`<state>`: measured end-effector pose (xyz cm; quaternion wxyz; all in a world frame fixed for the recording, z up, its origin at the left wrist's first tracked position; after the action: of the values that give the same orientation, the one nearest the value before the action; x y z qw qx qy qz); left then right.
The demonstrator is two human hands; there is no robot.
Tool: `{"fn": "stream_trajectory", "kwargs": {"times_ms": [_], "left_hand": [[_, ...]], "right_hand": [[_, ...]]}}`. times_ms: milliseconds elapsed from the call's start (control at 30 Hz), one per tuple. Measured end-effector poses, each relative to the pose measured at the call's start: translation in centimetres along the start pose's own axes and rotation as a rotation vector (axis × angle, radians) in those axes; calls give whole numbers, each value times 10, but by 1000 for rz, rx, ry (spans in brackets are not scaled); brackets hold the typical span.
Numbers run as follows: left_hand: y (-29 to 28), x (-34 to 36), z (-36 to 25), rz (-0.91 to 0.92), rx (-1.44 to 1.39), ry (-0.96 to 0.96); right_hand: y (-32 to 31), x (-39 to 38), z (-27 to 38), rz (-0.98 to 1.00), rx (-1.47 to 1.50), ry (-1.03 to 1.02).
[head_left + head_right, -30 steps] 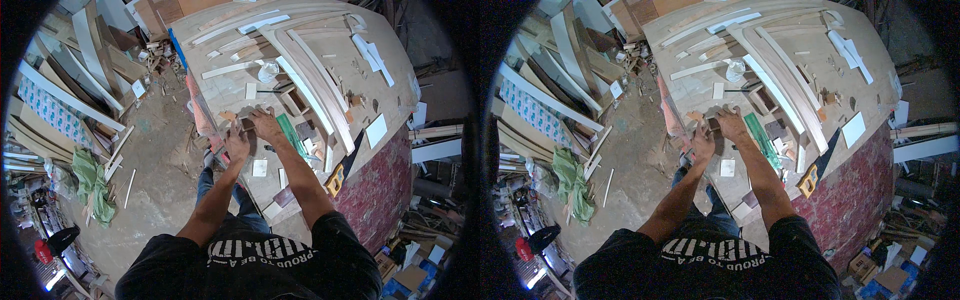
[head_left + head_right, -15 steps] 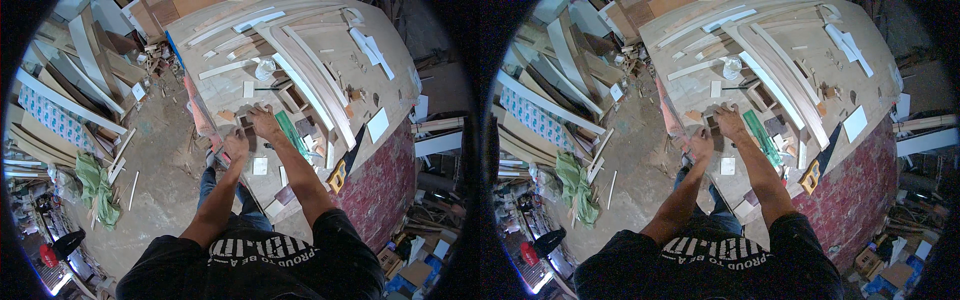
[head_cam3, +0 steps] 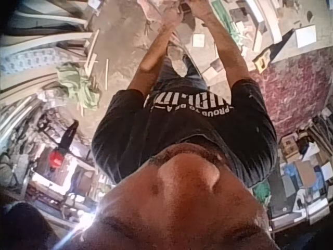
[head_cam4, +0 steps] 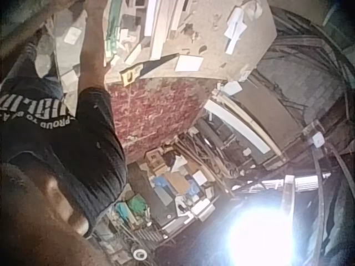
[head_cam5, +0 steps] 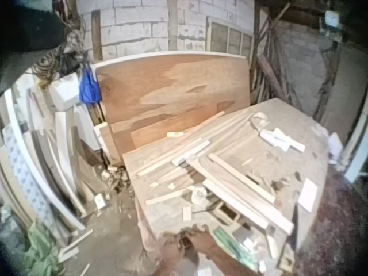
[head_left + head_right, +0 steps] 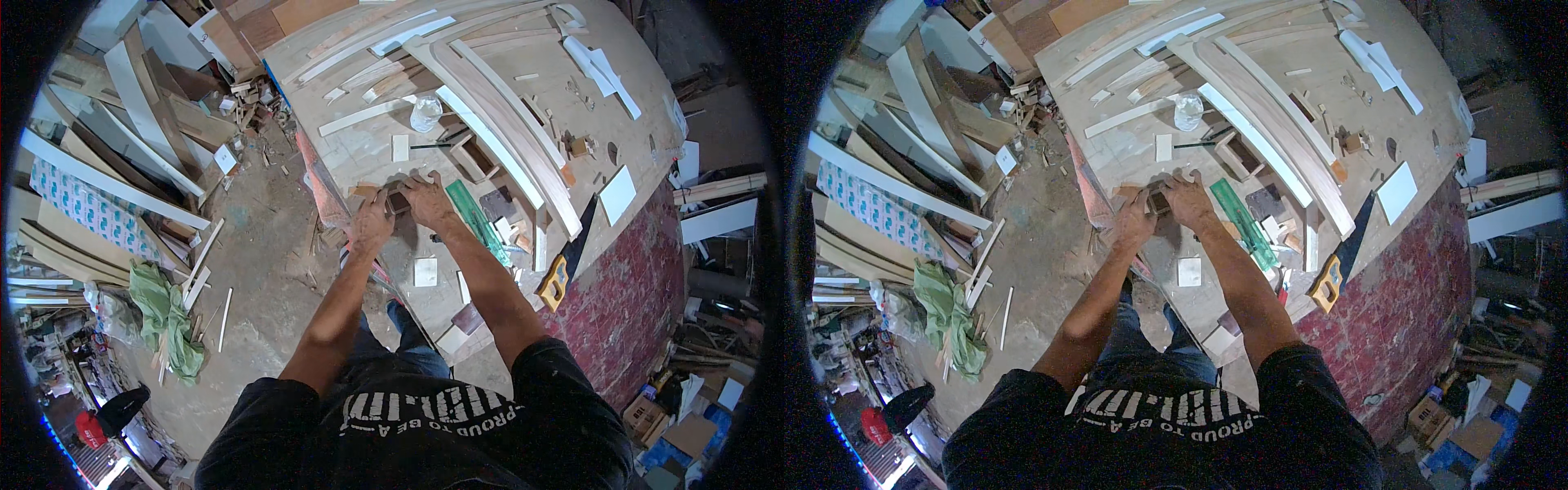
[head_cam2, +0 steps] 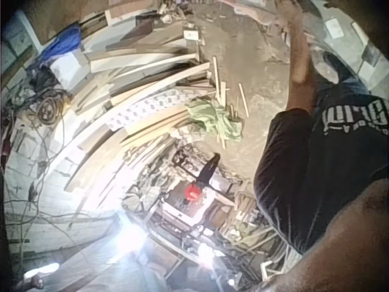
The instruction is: The recorder is using a file and sandpaper to refine a small wood joint for assembly.
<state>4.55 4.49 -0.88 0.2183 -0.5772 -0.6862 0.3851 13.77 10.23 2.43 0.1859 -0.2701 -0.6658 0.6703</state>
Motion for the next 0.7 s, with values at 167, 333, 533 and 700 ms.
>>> {"fn": "stream_trajectory", "kwargs": {"times_ms": [167, 333, 533, 700], "left_hand": [[-1, 0, -1, 3, -4, 61], [-7, 2, -14, -27, 55, 101], [-10, 6, -28, 31, 51, 129], [1, 20, -23, 100, 127, 112]], "right_hand": [[-7, -3, 2, 43, 53, -2], [-5, -1, -2, 15, 23, -1], [7, 1, -2, 143, 37, -6], [2, 2, -5, 70, 47, -40]]}}
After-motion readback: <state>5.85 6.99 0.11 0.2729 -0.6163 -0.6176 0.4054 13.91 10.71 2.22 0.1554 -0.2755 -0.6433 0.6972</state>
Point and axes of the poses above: each hand's wrist, its own x-axis towards the middle knuckle, its own y-axis out of the palm, z = x × y, the point moved 10 cm from there along x, towards the middle knuckle, and after that the axes turned 6 degrees about -x, right-handed, at the moved point
